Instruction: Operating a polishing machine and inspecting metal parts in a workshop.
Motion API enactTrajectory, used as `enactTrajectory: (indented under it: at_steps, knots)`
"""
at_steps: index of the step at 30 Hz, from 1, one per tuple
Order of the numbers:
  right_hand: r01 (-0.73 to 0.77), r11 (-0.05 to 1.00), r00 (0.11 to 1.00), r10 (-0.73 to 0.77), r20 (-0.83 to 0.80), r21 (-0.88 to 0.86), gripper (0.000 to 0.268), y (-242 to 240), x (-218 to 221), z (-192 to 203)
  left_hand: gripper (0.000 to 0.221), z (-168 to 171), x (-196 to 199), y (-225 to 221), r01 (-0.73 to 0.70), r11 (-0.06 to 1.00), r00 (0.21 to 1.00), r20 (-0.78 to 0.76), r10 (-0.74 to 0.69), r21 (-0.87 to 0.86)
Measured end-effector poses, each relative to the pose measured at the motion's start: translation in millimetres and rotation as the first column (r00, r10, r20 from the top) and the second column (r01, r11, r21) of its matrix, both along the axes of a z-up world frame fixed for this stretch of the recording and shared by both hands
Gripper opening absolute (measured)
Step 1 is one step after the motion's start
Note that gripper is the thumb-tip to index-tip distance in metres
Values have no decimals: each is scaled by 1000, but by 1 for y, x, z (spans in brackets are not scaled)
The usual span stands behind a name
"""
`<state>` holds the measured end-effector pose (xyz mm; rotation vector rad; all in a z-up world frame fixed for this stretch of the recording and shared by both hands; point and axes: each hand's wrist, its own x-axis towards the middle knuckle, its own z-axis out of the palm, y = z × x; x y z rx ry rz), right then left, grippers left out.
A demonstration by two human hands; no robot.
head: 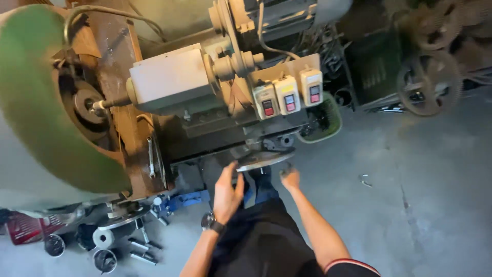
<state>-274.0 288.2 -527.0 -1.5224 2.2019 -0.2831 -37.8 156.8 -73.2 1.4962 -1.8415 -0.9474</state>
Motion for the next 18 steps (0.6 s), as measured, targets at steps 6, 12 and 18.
enactTrajectory:
  at_steps: [6, 12, 18]
  knots:
    - [-21, 992, 819, -54, 572, 124, 57, -34, 107, -85, 35, -5, -8, 3, 36, 989, 991, -131, -18, 141]
    - [182, 965, 239, -231, 943, 190, 74, -6, 179, -107, 34, -6, 1, 12, 67, 986, 988, -149, -43, 155]
    - [-89, 995, 193, 65, 979, -48, 39, -30, 154, 228, 27, -10, 25, 10, 66, 997, 985, -160, -61, 31]
